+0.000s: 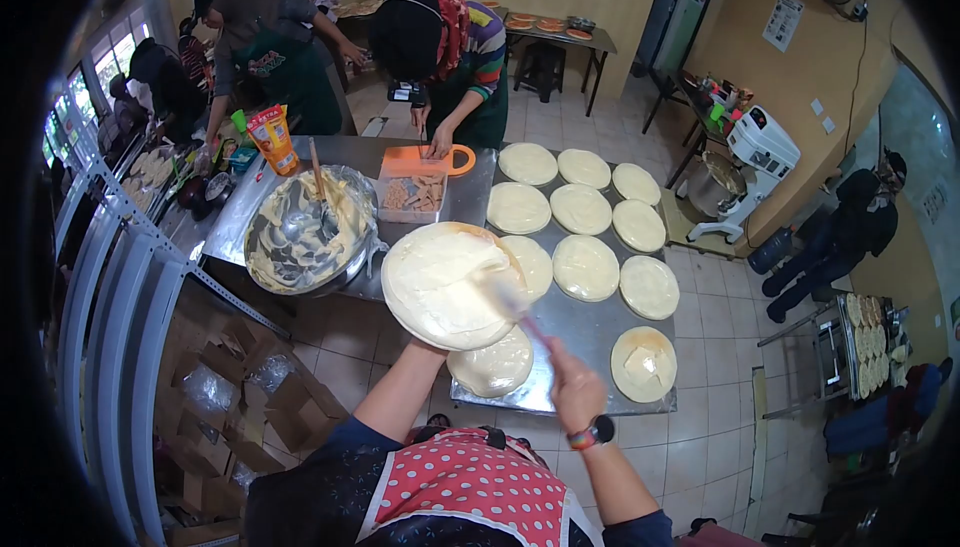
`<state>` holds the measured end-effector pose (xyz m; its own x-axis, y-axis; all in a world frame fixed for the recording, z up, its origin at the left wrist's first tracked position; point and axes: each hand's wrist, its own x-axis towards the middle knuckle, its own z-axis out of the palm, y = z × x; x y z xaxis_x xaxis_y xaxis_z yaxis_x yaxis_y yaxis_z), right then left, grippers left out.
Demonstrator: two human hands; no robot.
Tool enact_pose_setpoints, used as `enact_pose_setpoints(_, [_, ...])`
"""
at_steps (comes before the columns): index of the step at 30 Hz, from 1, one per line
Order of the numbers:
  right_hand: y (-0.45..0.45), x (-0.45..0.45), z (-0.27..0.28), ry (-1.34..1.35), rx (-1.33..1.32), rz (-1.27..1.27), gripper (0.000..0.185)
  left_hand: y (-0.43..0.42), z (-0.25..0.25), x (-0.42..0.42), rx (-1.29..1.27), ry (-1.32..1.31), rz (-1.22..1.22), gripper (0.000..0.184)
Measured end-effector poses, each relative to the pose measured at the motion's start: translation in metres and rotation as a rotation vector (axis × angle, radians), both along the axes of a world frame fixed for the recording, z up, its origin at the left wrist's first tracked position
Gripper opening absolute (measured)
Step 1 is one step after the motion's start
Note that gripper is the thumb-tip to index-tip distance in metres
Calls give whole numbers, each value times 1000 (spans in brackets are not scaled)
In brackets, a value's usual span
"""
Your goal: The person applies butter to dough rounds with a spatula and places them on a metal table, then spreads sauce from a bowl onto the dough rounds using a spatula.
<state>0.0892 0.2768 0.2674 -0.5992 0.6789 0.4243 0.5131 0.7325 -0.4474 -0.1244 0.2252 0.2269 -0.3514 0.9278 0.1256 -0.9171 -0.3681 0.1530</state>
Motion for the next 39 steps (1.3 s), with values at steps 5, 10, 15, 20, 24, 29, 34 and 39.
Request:
enact_pose_setpoints(5, [26, 31, 5, -100, -29, -88, 26, 7, -1, 11, -3, -10, 8, 53])
enact_pose_setpoints(10, [45, 53, -4, -87, 88, 199, 30, 5, -9, 23, -4, -17, 43, 54])
enact_pose_setpoints(15, [110, 74, 10, -74, 194, 168, 27, 0, -19, 55, -25, 11, 33, 54])
enact_pose_setpoints(20, [126, 75, 4, -45, 133, 153, 24, -5, -31, 81, -48, 55, 20, 54])
enact_pose_setpoints(24, [107, 69, -4, -35, 125, 248, 21, -1, -32, 82, -100, 81, -11, 54])
enact_pose_setpoints(29, [114, 68, 7, -99, 102, 13, 20, 4, -25, 78, -126, 168, -125, 55])
enact_pose_setpoints(34, [62, 45, 11, -20, 31, -2, 20, 4, -26, 58, -182, 244, -288, 55])
enact_pose_setpoints(39, [51, 38, -2, -171, 8, -301, 21, -5, -35, 36, -207, 280, -423, 55])
